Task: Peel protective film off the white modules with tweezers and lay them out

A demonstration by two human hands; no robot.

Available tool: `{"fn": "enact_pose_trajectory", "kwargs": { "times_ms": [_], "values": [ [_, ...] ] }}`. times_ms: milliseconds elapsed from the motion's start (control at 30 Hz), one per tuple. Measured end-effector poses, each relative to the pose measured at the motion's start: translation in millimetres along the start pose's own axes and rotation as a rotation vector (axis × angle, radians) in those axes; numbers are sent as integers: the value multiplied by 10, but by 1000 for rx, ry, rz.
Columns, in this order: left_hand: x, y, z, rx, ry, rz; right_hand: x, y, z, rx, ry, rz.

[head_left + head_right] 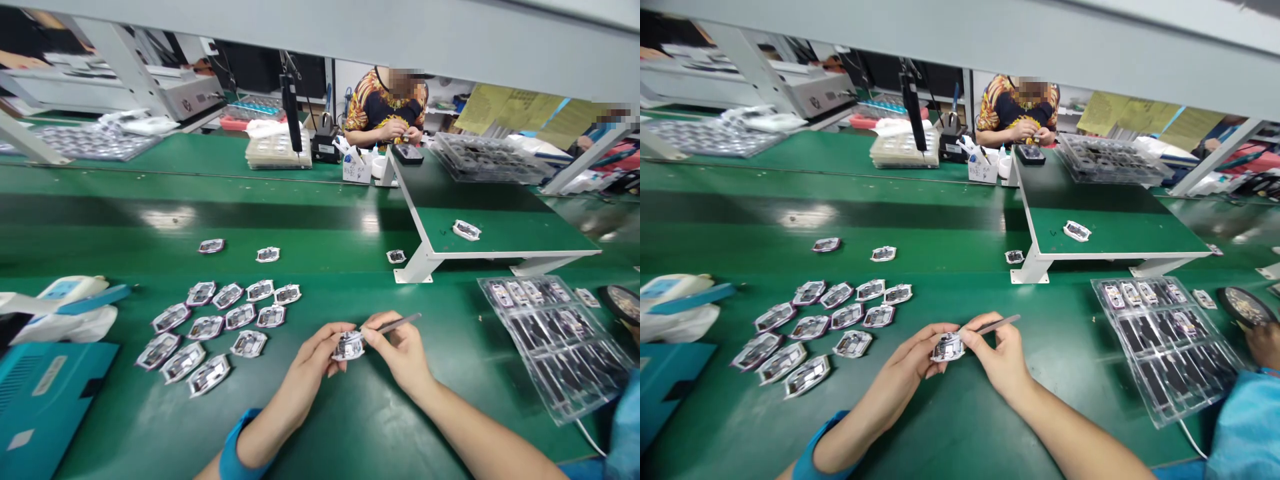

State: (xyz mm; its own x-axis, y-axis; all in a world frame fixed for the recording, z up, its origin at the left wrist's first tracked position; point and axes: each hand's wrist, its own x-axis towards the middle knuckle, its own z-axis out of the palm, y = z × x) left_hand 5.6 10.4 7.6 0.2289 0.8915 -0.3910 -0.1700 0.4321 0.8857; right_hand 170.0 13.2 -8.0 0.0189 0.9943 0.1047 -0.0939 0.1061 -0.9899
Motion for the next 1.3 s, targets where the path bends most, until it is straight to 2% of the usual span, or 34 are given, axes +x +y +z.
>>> {"fn": "enact_pose_trajectory", "kwargs": {
  "times_ms": [100,200,400,767,1300],
  "values": [
    [-16,9,12,15,-11,-3,0,-9,11,-9,-40,-10],
    [-10,4,10,36,-13,-4,10,-6,6,11,-60,41],
    [-8,-5,4,143,-13,82,34,20,-7,25,40,101],
    [-19,-18,3,252,-48,141,31,43,-9,66,29,132],
    [-22,33,-18,162,-99,76,24,11,-3,192,-43,-4]
  ]
}}
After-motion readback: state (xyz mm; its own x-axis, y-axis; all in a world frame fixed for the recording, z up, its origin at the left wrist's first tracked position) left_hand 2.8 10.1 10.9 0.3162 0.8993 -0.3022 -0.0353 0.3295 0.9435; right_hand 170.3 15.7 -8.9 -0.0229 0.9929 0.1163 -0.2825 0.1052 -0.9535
